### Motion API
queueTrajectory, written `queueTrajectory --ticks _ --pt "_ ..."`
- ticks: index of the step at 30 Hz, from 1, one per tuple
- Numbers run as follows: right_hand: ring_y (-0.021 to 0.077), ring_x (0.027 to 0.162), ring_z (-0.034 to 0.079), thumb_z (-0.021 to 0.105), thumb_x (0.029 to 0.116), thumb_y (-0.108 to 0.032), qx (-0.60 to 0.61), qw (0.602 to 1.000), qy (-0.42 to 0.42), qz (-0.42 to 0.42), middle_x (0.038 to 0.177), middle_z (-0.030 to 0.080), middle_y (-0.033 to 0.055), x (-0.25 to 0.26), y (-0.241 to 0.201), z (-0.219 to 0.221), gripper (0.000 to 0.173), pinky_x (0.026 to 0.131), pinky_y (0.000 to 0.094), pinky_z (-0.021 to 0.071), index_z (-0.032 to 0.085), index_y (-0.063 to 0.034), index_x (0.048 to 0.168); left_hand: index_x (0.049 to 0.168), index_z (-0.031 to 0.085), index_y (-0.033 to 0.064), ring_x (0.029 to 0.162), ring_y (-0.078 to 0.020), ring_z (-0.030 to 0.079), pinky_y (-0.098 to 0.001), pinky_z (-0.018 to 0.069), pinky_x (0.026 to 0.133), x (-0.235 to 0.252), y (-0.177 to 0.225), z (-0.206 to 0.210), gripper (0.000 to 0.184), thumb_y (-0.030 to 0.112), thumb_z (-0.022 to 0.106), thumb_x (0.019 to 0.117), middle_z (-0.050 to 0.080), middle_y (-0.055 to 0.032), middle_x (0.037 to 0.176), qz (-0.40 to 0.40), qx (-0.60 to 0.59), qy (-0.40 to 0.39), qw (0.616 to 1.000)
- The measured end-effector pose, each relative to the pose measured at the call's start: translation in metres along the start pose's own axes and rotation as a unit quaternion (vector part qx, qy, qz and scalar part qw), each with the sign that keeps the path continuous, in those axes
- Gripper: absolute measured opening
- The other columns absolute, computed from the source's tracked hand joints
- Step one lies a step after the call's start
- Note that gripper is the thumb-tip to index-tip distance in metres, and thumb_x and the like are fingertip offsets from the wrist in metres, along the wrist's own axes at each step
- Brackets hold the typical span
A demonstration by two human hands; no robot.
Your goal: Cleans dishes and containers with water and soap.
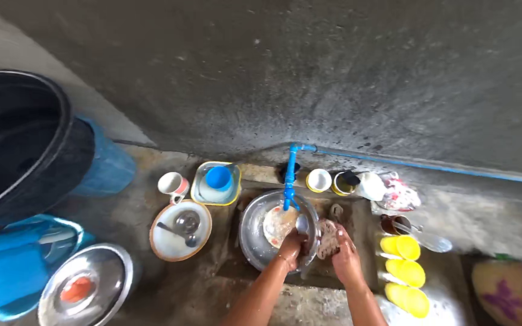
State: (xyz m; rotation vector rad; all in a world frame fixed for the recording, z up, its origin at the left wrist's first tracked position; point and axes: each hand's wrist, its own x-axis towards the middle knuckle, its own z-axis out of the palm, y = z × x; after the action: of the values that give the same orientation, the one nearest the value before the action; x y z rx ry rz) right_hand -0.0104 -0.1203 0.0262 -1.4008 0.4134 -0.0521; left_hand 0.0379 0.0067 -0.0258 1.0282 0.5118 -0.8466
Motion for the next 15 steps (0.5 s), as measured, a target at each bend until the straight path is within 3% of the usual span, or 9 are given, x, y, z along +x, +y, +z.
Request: queueTrajectory --ticks 2,3,4,6,7,9,11,13,15 --pt "0.0243 0.146 0.043 0.047 0.1045 -0.037 -0.134 0.978 -0.064 -0.144 0.151 0.052 0.0195 0.007 0.015 -0.010 0.054 0.123 0.0392 0.0343 0.062 0.0079 0.131 0.123 0.053 0.0053 0.061 -0.0055 0.051 -0.0211 0.0449 0.055 -0.026 0.002 0.008 0.020 0.005 0.048 0.1037 0.057 0.0008 0.083 0.016 0.090 -0.077 0.993" --pt "0.0362 0.146 0.042 0.052 0.1025 -0.035 -0.225 0.951 -0.077 -0.198 0.145 0.057 0.0223 0.012 0.023 -0.010 0.046 0.125 0.0507 0.0277 0.072 0.0026 0.120 0.120 0.055 0.0058 0.062 -0.0041 0.051 -0.0206 0.0449 0.057 -0.040 0.005 0.013 0.020 0.002 0.046 0.1026 0.058 0.0027 0.081 0.027 0.131 -0.104 0.986" --pt "0.0413 0.135 0.053 0.056 0.1002 -0.033 -0.308 0.916 -0.074 -0.245 0.131 0.067 0.0201 0.016 0.031 -0.008 0.037 0.118 0.0580 0.0332 0.079 -0.0040 0.105 0.117 0.053 0.0058 0.060 -0.0033 0.049 -0.0202 0.0437 0.056 -0.051 0.007 0.017 0.018 0.001 0.043 0.1036 0.054 0.0041 0.077 0.024 0.170 -0.118 0.978" --pt "0.0329 0.095 0.072 0.062 0.0943 -0.032 -0.442 0.843 -0.048 -0.302 0.094 0.075 0.0127 0.025 0.041 -0.007 0.032 0.085 0.0522 0.0563 0.076 -0.0081 0.080 0.116 0.051 0.0041 0.054 -0.0031 0.041 -0.0197 0.0382 0.051 -0.060 0.002 0.017 0.016 0.001 0.041 0.1037 0.045 0.0052 0.070 0.009 0.232 -0.111 0.966" --pt "0.0333 0.087 0.074 0.062 0.0944 -0.031 -0.496 0.819 -0.061 -0.280 0.087 0.074 0.0144 0.029 0.038 -0.009 0.033 0.076 0.0515 0.0597 0.073 -0.0046 0.077 0.121 0.051 0.0025 0.054 -0.0043 0.040 -0.0207 0.0372 0.051 -0.063 -0.001 0.017 0.019 0.005 0.040 0.1060 0.043 0.0035 0.073 -0.005 0.265 -0.108 0.958" --pt "0.0398 0.095 0.073 0.059 0.0997 -0.029 -0.535 0.831 -0.078 -0.130 0.097 0.075 0.0214 0.037 0.024 -0.011 0.036 0.083 0.0587 0.0571 0.075 0.0025 0.094 0.137 0.049 0.0021 0.061 -0.0086 0.041 -0.0258 0.0379 0.055 -0.067 -0.008 0.019 0.032 0.011 0.037 0.1098 0.047 -0.0006 0.082 -0.020 0.320 -0.090 0.943" --pt "0.0370 0.096 0.072 0.058 0.1014 -0.027 -0.445 0.895 0.031 -0.030 0.097 0.074 0.0217 0.046 0.024 -0.013 0.035 0.090 0.0574 0.0544 0.074 0.0046 0.100 0.135 0.054 0.0040 0.059 -0.0091 0.042 -0.0264 0.0384 0.053 -0.068 -0.008 0.025 0.033 0.015 0.035 0.1110 0.047 -0.0001 0.080 -0.006 0.355 -0.061 0.933" --pt "0.0246 0.077 0.068 0.056 0.1049 -0.024 -0.244 0.948 0.201 0.024 0.082 0.070 0.0149 0.053 0.027 -0.013 0.034 0.078 0.0461 0.0558 0.071 0.0048 0.096 0.134 0.055 0.0039 0.063 -0.0132 0.044 -0.0314 0.0417 0.058 -0.067 -0.007 0.031 0.034 0.016 0.034 0.1112 0.048 -0.0030 0.082 0.004 0.394 -0.053 0.917" --pt "0.0152 0.066 0.060 0.049 0.1093 -0.032 -0.007 0.949 0.300 0.097 0.077 0.063 0.0084 0.052 0.028 -0.017 0.040 0.065 0.0358 0.0527 0.067 0.0030 0.100 0.133 0.056 0.0048 0.061 -0.0140 0.044 -0.0318 0.0418 0.057 -0.068 -0.010 0.036 0.034 0.016 0.032 0.1112 0.047 -0.0030 0.080 -0.001 0.379 -0.041 0.924"
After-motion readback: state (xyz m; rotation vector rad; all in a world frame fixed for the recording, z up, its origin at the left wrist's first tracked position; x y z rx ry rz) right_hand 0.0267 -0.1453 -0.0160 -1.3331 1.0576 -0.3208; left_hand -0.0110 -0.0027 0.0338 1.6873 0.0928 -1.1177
